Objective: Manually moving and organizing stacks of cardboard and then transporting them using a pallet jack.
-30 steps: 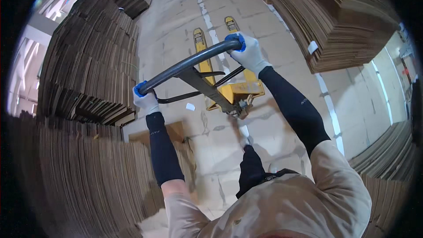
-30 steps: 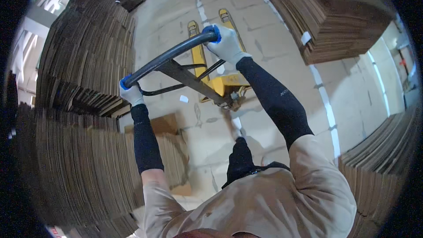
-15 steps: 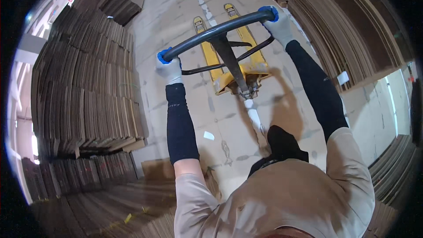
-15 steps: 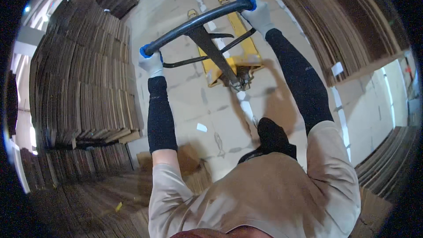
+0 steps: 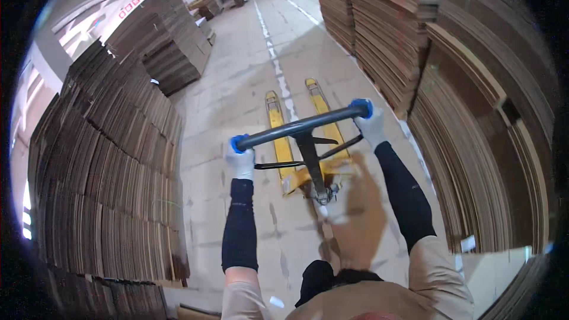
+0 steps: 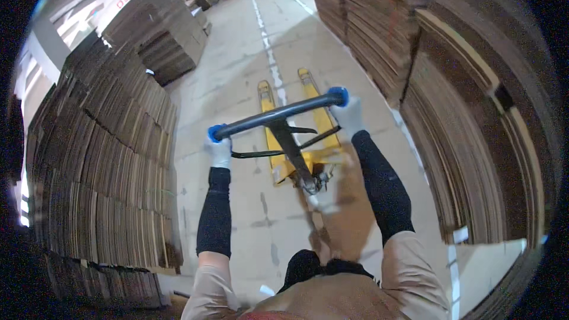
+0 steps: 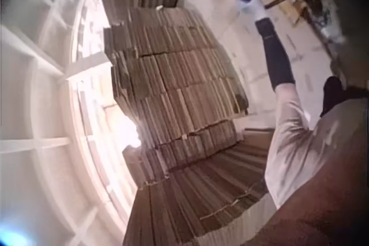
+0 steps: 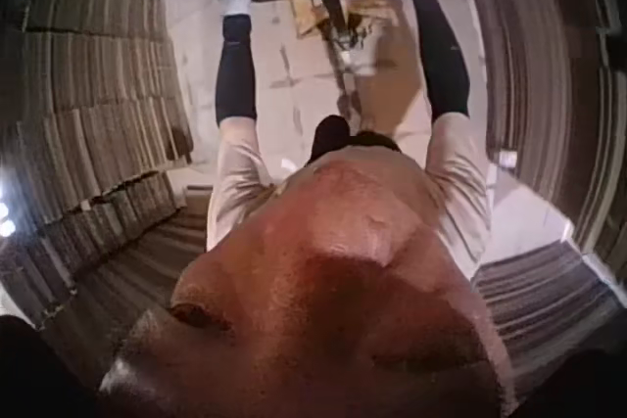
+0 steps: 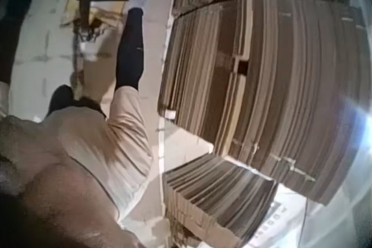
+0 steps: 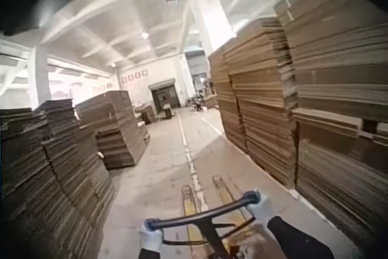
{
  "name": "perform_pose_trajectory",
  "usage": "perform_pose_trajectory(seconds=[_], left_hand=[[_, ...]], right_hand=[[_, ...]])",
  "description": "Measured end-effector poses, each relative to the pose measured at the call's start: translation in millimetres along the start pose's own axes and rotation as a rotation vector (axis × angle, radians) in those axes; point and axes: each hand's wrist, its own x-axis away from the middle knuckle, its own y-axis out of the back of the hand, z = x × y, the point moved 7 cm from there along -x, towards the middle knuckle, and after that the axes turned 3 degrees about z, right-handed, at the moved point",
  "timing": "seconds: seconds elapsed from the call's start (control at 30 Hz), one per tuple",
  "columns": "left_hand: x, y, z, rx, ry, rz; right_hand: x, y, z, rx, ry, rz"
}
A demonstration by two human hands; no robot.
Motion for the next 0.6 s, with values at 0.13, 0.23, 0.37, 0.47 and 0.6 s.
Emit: perform_pose_trajectory(seconds=[0.13,0.23,0.37,0.47,0.6], left_hand=[[-67,-95,51,0.016,0.108,0.012],[-131,-158,69,0.037,0.036,0.008],[-195,-242,136,0.150,-0.021,-0.031],[-234,-308,164,0.157,0.022,0.022],[-325,-378,222,0.158,0.052,0.075]], right_hand=[[-91,-41,-73,-0.047,-0.098,0.035],[-166,-80,-123,-0.043,-0.041,-0.032],[-266,-138,-189,-0.023,0.101,-0.119],[-343,-174,-246,-0.039,0.008,-0.062],[-436,-247,-302,0.098,0.079,-0.030]])
